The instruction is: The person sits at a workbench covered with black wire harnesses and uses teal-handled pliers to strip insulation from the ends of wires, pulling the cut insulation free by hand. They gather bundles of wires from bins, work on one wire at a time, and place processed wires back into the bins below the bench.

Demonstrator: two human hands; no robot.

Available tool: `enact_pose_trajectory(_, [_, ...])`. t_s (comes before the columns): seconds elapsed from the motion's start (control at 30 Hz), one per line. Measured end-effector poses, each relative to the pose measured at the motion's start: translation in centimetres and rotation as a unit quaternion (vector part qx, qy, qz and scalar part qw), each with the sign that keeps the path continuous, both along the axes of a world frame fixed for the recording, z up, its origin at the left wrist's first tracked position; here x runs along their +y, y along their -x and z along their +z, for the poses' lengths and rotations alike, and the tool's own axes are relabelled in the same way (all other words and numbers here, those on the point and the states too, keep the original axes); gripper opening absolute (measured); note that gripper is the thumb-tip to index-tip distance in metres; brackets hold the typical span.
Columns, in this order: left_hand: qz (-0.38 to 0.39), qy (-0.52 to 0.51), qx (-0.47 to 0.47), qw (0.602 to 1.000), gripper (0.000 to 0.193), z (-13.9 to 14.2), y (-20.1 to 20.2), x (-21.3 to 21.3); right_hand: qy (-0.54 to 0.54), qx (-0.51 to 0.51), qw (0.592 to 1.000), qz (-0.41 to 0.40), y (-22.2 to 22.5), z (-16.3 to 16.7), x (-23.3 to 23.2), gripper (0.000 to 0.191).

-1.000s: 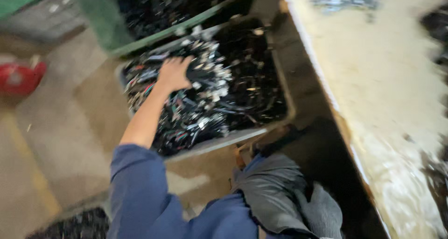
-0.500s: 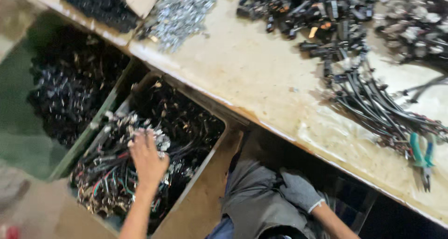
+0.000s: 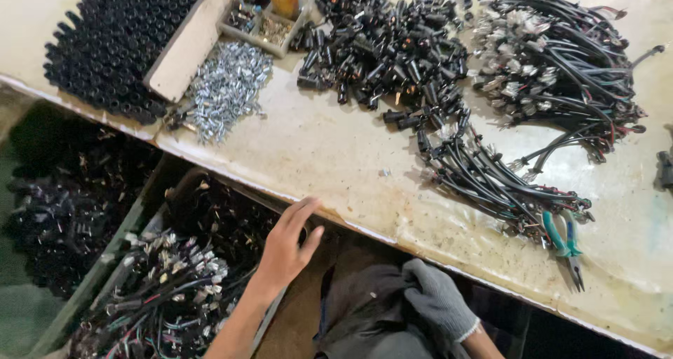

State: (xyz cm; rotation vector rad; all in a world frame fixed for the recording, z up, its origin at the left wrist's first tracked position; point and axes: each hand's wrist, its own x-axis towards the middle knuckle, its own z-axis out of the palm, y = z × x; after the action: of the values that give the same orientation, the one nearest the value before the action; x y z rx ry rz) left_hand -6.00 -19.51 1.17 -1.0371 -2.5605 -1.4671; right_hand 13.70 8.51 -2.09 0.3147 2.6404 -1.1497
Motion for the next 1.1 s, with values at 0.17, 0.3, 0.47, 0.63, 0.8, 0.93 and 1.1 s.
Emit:
enact_pose_trajectory(0.17, [-0.083, 0.035, 0.095, 0.991, 0.061, 1.1, 9.8, 6.8, -0.138, -0.076, 0.987, 0.028, -3.8, 0.6, 2.7, 0.050])
enact_pose_trajectory(0.3, [-0.059, 0.040, 0.149, 0.986, 0.079, 0.9, 19.1, 13.9, -0.059, 0.051, 0.985, -0.152, -6.1, 5.3, 6.1, 0.039])
enact_pose_trajectory(0.47, [0.006, 0.101, 0.195, 0.976, 0.079, 2.4, 21.7, 23.8, -0.418, 0.106, 0.868, -0.246, -2.0, 8.3, 15.9, 0.045])
enact_pose_trajectory(0.63, [-0.046, 0.150, 0.258, 0.953, 0.068, 4.4, 20.4, 29.0, -0.478, 0.160, 0.815, -0.285, 0.3, 4.9, 18.1, 0.050])
enact_pose_trajectory(0.8, [-0.007, 0.256, 0.202, 0.945, 0.059, 7.6, 26.6, 30.1, -0.423, 0.168, 0.817, -0.355, -0.2, 3.7, 17.3, 0.043])
enact_pose_trajectory(0.93, [0.068, 0.256, 0.154, 0.952, 0.059, 10.7, 32.8, 29.4, -0.411, 0.123, 0.824, -0.370, 1.1, 4.5, 17.4, 0.048])
enact_pose_trajectory(1.1, [0.166, 0.169, 0.005, 0.971, 0.060, 14.3, 39.9, 29.2, -0.404, 0.119, 0.820, -0.387, 3.4, 5.4, 16.4, 0.048])
